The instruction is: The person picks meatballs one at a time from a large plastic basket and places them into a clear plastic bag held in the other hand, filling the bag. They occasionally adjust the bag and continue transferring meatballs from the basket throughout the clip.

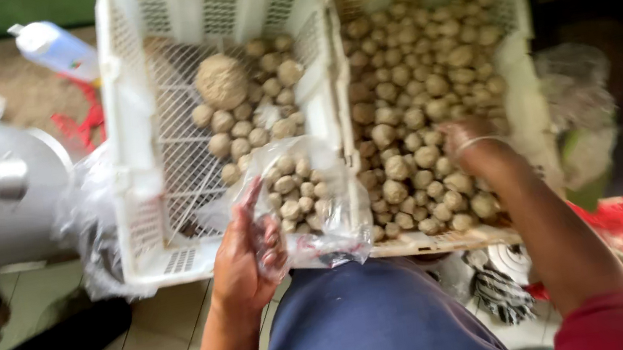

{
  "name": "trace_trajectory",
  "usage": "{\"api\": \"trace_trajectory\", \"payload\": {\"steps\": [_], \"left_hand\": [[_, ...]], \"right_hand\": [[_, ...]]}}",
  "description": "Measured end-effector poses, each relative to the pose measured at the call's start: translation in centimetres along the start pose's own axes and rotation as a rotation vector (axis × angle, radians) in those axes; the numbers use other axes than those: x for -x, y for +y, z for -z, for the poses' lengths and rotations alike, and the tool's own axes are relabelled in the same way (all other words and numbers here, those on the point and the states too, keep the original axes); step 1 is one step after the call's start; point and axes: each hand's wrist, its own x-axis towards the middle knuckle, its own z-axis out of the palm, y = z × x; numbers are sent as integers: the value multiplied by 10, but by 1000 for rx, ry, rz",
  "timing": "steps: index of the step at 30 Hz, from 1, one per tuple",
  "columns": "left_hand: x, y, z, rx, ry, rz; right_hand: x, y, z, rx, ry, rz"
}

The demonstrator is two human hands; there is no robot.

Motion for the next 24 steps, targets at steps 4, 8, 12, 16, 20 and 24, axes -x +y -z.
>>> {"api": "trace_trajectory", "payload": {"steps": [4,8,12,16,20,24], "left_hand": [[-2,9,-6,-68,31,-33],[-2,16,-13,-45,34,-62],[8,19,-12,-68,35,-76],[13,32,1,-80,40,-64],[12,37,20,61,21,0],[7,28,31,137,-151,27]], "right_hand": [[31,-33,46,-655,55,-29],[66,-136,82,-1372,-377,493],[79,-233,72,-762,-12,927],[63,-234,39,-987,13,786],[28,-117,37,-1120,200,317],[37,-14,58,-515,437,-205]]}}
